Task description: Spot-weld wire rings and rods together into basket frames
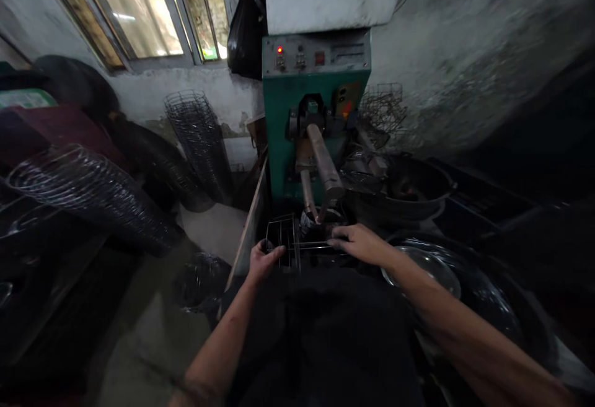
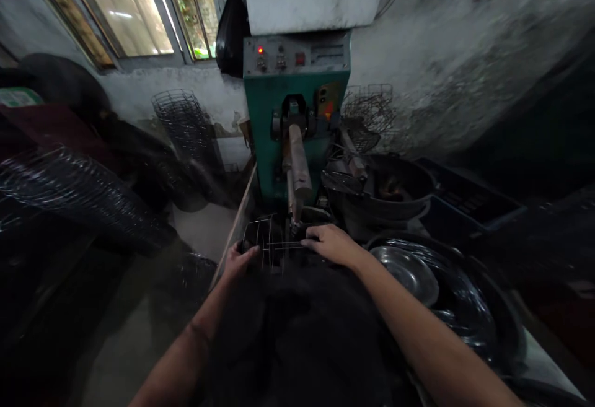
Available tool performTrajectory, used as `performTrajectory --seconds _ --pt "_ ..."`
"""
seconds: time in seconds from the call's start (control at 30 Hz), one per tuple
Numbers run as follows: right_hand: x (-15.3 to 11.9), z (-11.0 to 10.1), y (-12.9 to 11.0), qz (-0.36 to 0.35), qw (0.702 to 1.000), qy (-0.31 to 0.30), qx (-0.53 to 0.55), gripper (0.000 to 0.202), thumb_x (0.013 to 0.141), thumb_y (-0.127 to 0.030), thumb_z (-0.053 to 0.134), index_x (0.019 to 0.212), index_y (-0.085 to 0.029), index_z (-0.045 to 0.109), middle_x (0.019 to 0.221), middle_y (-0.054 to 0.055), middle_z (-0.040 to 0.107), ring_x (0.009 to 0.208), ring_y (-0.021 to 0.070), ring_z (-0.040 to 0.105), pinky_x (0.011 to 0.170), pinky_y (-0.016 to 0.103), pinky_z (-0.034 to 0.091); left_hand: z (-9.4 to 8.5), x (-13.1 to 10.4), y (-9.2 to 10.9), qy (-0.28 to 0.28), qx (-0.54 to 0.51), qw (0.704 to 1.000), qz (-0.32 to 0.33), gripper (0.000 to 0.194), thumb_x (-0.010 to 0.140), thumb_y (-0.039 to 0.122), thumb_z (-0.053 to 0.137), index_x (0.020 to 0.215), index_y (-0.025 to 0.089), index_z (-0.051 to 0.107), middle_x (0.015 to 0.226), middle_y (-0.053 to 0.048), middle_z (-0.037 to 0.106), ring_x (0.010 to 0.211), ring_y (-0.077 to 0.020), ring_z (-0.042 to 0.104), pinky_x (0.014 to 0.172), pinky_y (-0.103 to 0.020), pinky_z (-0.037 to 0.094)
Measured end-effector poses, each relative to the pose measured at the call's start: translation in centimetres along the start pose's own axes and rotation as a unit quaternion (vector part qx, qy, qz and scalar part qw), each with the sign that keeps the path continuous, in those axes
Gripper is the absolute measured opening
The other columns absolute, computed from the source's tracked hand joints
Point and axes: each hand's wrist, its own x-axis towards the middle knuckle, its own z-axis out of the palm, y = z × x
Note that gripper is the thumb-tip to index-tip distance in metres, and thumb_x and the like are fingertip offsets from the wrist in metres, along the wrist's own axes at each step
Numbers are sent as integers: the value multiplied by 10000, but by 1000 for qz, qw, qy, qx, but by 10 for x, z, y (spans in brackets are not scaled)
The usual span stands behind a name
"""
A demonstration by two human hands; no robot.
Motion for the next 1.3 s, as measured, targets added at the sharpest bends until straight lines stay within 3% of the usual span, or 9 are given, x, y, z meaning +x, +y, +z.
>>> performTrajectory --seconds 0.37,0.47,0.7,0.97,1.3 --pt "16 -7 52 18 997 -11 77 321 771 -477 559 761 -176 669 707 20 627 697 176 539 635 272 379 40 2 18 30 -13 999 -12 481 464 499 814 519 167 469 473 69 429 464 -56 369 447 -187 308" --pt "21 -10 61 4 997 -19 72 344 766 -492 552 727 -165 652 666 2 584 665 150 506 629 259 362 48 7 16 33 -3 999 -13 470 480 500 808 535 164 485 482 65 440 465 -56 365 443 -186 314" --pt "28 -15 79 59 994 -21 87 338 720 -500 558 708 -170 628 616 -17 519 631 132 458 588 247 337 63 21 3 31 24 999 -15 451 528 525 784 637 145 568 565 23 537 511 -92 454 477 -206 367" --pt "31 -19 98 72 992 -20 97 368 711 -539 577 711 -175 630 619 -19 518 629 137 459 614 262 358 78 26 7 46 37 998 8 438 532 497 791 564 158 515 530 37 490 505 -81 414 472 -202 350" --pt "37 -20 113 72 992 -22 99 385 713 -556 592 739 -175 642 625 -19 514 637 143 472 599 258 359 83 30 13 44 41 998 4 384 555 450 786 628 131 585 557 21 539 519 -92 466 481 -205 378"
